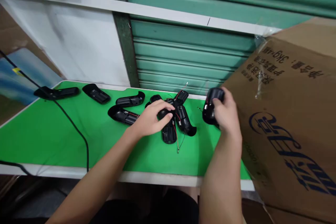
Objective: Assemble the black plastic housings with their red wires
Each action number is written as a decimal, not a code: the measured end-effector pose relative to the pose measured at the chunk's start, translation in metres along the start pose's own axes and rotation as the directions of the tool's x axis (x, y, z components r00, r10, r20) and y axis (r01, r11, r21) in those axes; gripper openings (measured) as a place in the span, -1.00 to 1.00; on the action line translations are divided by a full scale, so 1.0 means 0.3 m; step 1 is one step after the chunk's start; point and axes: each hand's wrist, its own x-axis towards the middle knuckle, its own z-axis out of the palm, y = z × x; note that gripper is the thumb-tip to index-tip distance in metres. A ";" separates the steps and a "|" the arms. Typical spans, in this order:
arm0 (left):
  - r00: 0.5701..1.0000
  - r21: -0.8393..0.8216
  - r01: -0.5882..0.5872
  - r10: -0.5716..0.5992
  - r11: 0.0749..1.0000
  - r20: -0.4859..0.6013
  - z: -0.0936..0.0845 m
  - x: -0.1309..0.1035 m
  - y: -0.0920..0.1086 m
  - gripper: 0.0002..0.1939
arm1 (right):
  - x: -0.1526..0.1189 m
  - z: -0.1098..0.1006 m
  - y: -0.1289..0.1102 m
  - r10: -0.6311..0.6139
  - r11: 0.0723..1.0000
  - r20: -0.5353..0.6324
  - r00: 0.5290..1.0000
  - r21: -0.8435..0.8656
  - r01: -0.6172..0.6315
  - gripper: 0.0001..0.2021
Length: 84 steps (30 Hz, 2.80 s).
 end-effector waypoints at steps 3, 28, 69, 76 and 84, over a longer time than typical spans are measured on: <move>0.997 0.144 -0.032 0.022 0.989 0.073 0.024 -0.005 -0.008 -0.79 | -0.031 0.034 0.010 0.010 0.912 0.275 0.961 -0.397 0.104 -0.36; 0.971 0.401 0.114 -0.187 0.909 0.147 0.017 -0.018 -0.049 -0.61 | -0.103 0.126 -0.074 0.029 0.988 0.677 0.735 -0.133 0.083 -0.66; 0.832 -0.605 0.552 -0.431 0.574 0.349 -0.072 0.033 -0.010 -0.43 | -0.114 0.078 -0.119 -0.038 0.742 0.879 0.475 0.343 -0.576 -0.31; 0.809 -0.650 0.511 -0.571 0.563 0.140 -0.051 0.035 -0.024 -0.36 | -0.110 0.101 -0.108 -0.192 0.653 0.663 0.724 0.637 -0.410 -0.59; 0.862 -0.716 0.412 -0.495 0.564 0.106 -0.031 0.038 -0.019 -0.32 | -0.145 0.164 -0.160 -0.225 0.641 0.479 0.849 0.729 -0.241 -0.58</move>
